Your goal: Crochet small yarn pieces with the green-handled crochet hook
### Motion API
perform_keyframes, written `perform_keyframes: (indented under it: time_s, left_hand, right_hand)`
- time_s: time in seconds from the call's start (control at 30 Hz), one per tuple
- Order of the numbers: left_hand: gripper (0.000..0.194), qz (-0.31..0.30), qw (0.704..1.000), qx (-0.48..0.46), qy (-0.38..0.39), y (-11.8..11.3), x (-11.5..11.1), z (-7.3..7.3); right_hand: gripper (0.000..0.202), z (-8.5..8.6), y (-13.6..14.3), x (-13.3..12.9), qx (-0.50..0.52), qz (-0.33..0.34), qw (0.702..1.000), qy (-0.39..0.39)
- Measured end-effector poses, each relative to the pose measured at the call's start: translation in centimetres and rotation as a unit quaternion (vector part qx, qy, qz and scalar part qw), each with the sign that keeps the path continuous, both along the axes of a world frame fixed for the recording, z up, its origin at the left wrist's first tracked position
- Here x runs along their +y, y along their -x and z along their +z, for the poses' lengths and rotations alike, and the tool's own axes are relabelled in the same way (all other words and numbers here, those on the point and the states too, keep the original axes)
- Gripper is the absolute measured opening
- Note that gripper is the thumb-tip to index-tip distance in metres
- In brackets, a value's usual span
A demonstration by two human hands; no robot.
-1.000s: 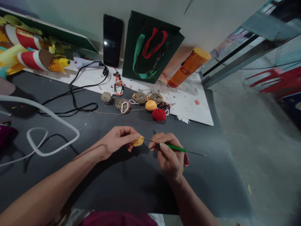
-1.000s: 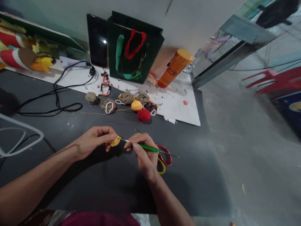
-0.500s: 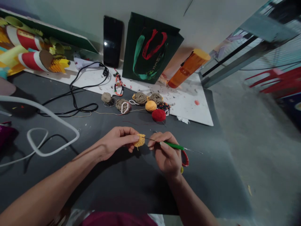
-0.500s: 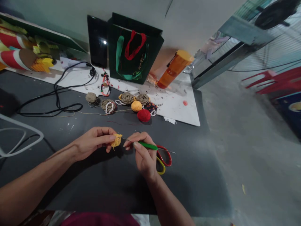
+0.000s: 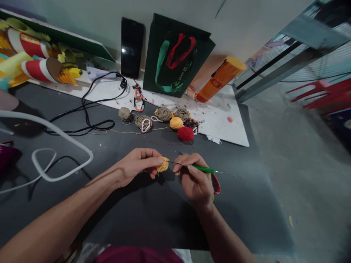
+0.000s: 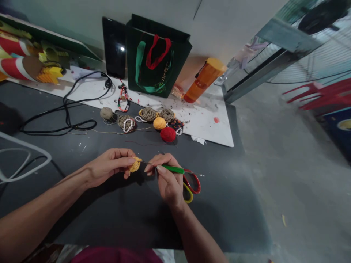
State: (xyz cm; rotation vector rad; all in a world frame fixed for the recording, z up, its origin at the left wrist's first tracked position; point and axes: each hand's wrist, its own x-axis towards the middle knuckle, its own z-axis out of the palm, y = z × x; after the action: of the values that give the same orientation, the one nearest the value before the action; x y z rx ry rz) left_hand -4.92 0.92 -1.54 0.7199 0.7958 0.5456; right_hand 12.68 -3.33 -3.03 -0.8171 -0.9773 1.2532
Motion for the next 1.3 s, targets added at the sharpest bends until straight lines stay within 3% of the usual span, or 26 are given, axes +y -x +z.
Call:
perform_keyframes:
  time_s: [0.4, 0.67, 1.3]
  left_hand:
    - [0.031, -0.015, 1.000, 0.003, 0.004, 0.12, 0.02, 0.01]
    - [0.032, -0.024, 0.999, -0.015, 0.018, 0.18, 0.01, -0.15]
    - [0.033, -0.011, 1.000, 0.000, 0.009, 0.09, 0.07, 0.07]
  right_hand:
    - [0.008, -0.05, -0.53, -0.39, -0.041, 0.039, 0.997, -0.043]
    - [0.006, -0.05, -0.44, -0.14, -0.025, 0.037, 0.999, -0.009]
    - [0.016, 0.26, -0.18, -0.16, -0.060, -0.025, 0.998, -0.003]
